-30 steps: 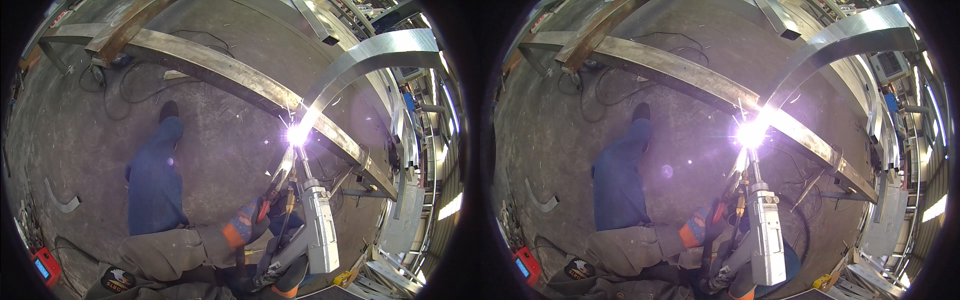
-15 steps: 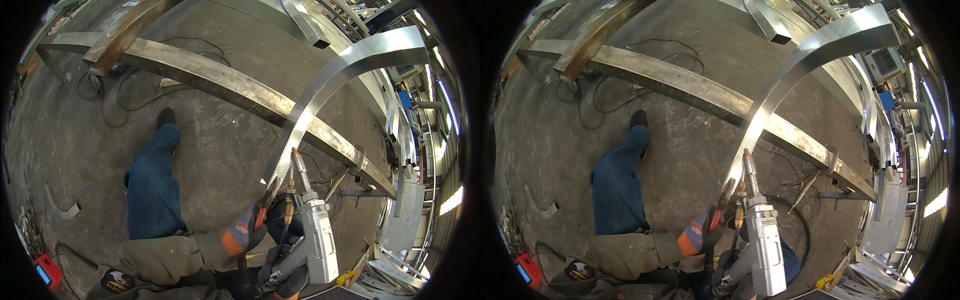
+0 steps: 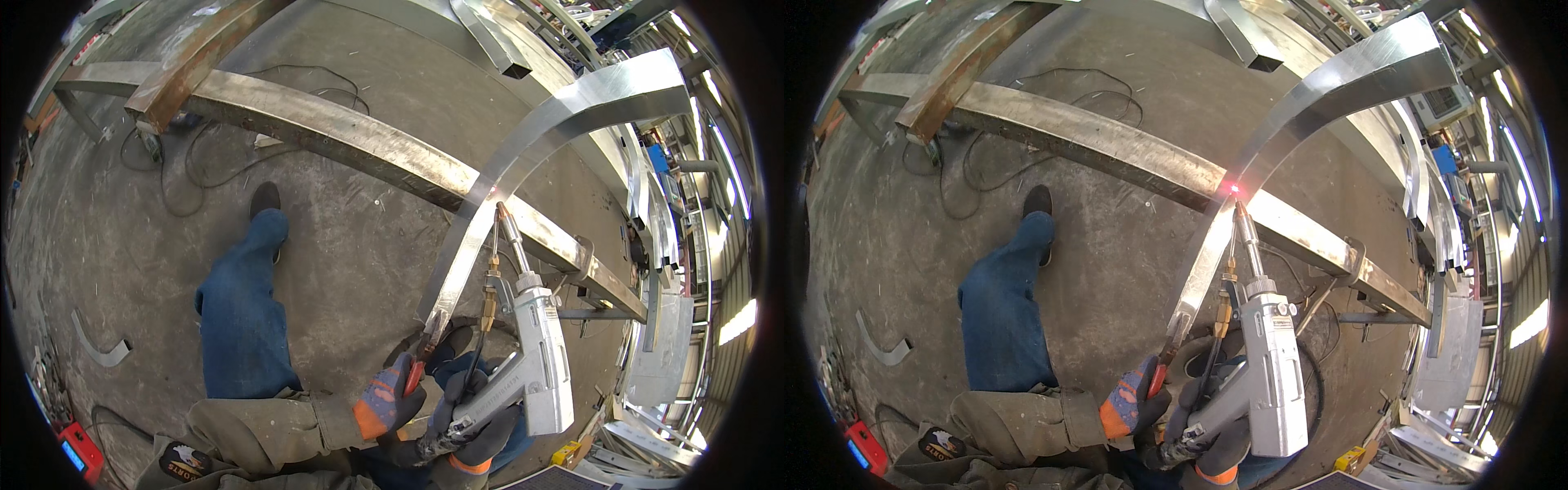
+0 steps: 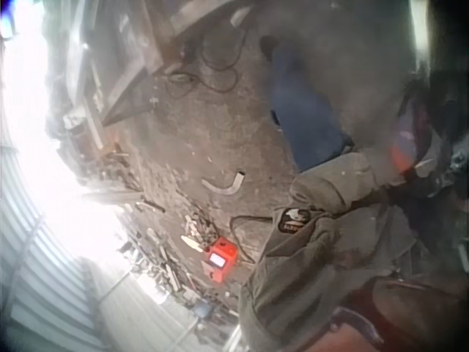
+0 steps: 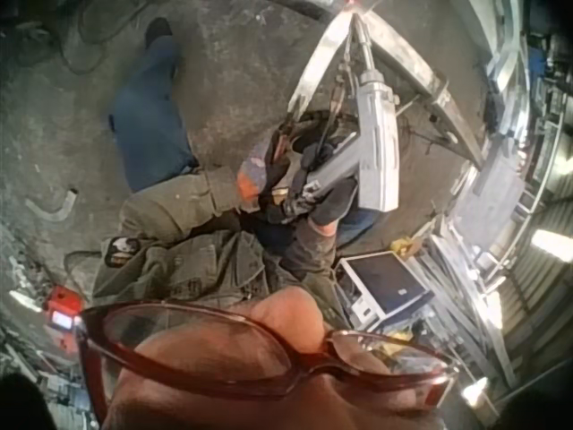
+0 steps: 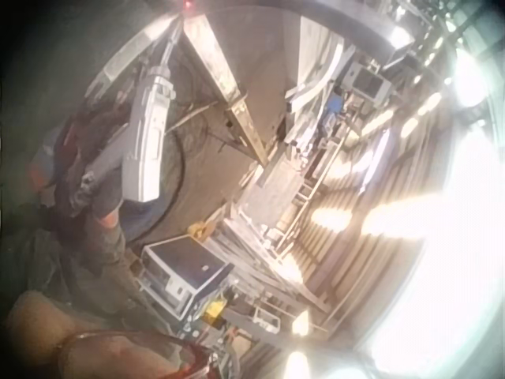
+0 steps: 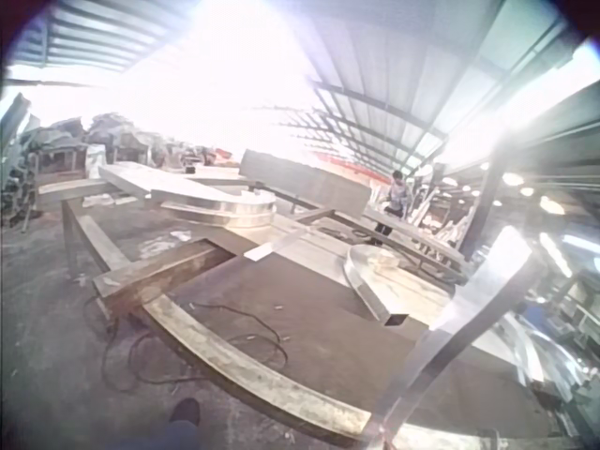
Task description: The person welds a curved metal frame to a rectangular metal frame using a welding torch. They repeatedly position the curved piece, weld along the seam, and reposition to continue the weld.
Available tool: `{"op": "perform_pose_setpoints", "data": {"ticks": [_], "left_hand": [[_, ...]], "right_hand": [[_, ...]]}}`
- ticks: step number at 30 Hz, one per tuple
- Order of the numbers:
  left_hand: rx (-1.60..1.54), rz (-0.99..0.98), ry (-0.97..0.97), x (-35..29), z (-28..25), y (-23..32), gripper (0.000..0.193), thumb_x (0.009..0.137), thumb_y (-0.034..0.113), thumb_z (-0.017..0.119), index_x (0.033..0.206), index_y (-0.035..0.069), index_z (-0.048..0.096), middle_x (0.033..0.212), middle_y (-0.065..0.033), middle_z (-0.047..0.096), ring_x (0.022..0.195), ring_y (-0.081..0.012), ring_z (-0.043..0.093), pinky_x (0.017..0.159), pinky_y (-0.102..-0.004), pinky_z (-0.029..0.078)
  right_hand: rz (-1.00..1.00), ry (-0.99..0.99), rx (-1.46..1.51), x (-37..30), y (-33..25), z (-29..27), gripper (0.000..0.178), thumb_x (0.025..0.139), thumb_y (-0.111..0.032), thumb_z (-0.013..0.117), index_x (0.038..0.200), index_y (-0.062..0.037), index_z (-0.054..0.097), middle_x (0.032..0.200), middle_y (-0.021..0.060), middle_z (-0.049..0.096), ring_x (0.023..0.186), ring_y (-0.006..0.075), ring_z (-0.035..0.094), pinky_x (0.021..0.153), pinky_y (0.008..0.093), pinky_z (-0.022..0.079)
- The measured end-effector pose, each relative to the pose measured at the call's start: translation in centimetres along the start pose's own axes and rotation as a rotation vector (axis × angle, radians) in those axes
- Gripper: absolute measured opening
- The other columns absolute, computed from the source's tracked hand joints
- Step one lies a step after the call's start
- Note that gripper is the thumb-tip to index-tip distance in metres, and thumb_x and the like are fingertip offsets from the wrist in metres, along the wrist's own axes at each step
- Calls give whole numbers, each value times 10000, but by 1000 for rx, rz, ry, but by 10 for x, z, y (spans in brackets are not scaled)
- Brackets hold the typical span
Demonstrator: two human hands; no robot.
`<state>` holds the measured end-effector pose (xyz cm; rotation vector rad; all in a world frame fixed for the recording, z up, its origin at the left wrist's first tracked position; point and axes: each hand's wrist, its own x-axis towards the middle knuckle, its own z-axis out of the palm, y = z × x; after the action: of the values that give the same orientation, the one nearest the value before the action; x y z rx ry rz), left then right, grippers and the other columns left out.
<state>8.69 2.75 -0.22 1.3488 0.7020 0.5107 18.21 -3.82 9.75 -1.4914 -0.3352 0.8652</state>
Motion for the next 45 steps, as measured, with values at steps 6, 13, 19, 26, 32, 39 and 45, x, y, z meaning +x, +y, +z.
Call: {"op": "perform_pose_setpoints", "data": {"ticks": [6, 13, 19, 26, 32, 39, 45], "left_hand": [[69, 31, -18, -3, 2, -13, 480, 870, 184, 669, 1256, -4, 455, 989, -248, 586, 876, -398, 593, 743, -451, 480], [12, -56, -65, -4, 0, -10, 635, 889, 242, 673, 1379, -46, 389, 1134, -261, 599, 1039, -408, 603, 860, -445, 490], [66, -154, -157, -1, -6, -1, 697, 897, 235, 657, 1445, -39, 325, 1277, -272, 552, 1137, -397, 581, 933, -436, 482], [46, -193, -184, 0, -5, 0, 671, 888, 208, 653, 1432, -21, 331, 1283, -273, 535, 1138, -403, 571, 942, -439, 473], [44, -126, -144, 1, -4, -2, 640, 885, 203, 651, 1403, -18, 347, 1252, -270, 539, 1112, -407, 572, 921, -445, 472], [38, -96, -128, 4, -5, -5, 602, 881, 198, 648, 1369, -15, 366, 1216, -267, 542, 1082, -411, 573, 896, -451, 471], [43, -63, -102, 5, -3, -9, 570, 877, 193, 646, 1340, -12, 382, 1185, -265, 546, 1056, -415, 574, 875, -456, 470]], "right_hand": [[-43, -18, -12, 5, -2, 5, 884, 815, -825, 431, 956, 45, 504, 548, 95, 536, 408, 158, 511, 384, 235, 417], [-61, 4, 47, 10, -1, 10, 882, 831, -822, 407, 953, 46, 502, 550, 101, 537, 403, 163, 514, 377, 252, 431], [-111, 37, 58, 15, 0, 11, 871, 853, -802, 391, 964, 53, 513, 577, 96, 532, 405, 162, 517, 366, 249, 435], [-129, 107, 183, 20, 15, 3, 850, 899, -724, 404, 1089, 96, 525, 855, 144, 567, 468, 163, 548, 374, 266, 451], [-172, 256, 228, 18, 14, 16, 808, 909, -706, 400, 1022, 82, 540, 790, 134, 570, 453, 150, 518, 378, 247, 406], [-147, 91, 85, 18, 8, 14, 827, 867, -753, 421, 944, 63, 529, 527, 52, 479, 416, 133, 474, 367, 228, 340], [-158, 150, 136, 25, 20, 6, 850, 849, -775, 431, 950, 64, 518, 545, 67, 502, 416, 137, 476, 371, 231, 346]]}}
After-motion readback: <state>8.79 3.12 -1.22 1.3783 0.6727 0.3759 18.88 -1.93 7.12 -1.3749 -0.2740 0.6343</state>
